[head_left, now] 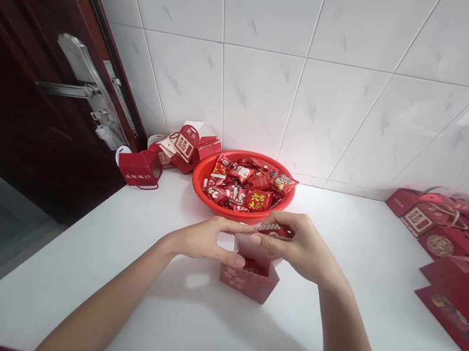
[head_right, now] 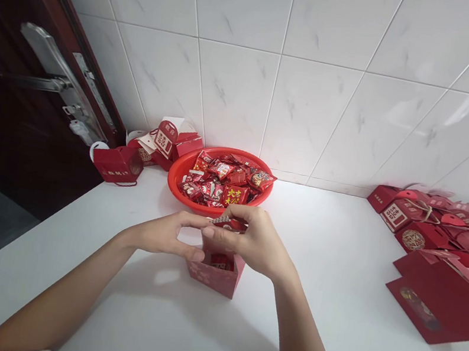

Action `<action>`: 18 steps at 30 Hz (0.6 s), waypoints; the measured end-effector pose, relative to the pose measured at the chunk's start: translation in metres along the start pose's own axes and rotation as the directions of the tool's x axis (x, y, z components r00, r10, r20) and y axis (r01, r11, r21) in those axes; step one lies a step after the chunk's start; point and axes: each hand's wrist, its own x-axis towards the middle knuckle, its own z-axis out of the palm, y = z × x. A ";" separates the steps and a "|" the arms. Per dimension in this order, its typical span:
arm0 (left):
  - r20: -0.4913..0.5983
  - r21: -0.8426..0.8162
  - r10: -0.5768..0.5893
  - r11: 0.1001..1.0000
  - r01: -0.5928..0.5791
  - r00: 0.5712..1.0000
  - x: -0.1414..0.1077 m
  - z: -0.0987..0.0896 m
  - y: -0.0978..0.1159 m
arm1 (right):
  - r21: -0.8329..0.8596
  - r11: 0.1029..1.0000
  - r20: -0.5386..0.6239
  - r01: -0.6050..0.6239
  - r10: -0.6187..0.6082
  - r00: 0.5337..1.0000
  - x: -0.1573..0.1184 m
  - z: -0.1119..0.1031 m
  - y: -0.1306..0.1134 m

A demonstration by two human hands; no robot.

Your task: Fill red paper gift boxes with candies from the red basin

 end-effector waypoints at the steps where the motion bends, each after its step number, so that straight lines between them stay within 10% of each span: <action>1: 0.003 0.001 -0.002 1.000 0.002 1.000 0.000 0.000 0.001 | -0.041 0.999 -0.019 0.008 -0.008 1.000 0.001 0.003 -0.001; 18: 0.013 -0.004 -0.009 1.000 0.009 1.000 -0.001 0.000 0.003 | -0.518 0.854 0.058 0.054 -0.029 0.998 -0.006 0.007 -0.006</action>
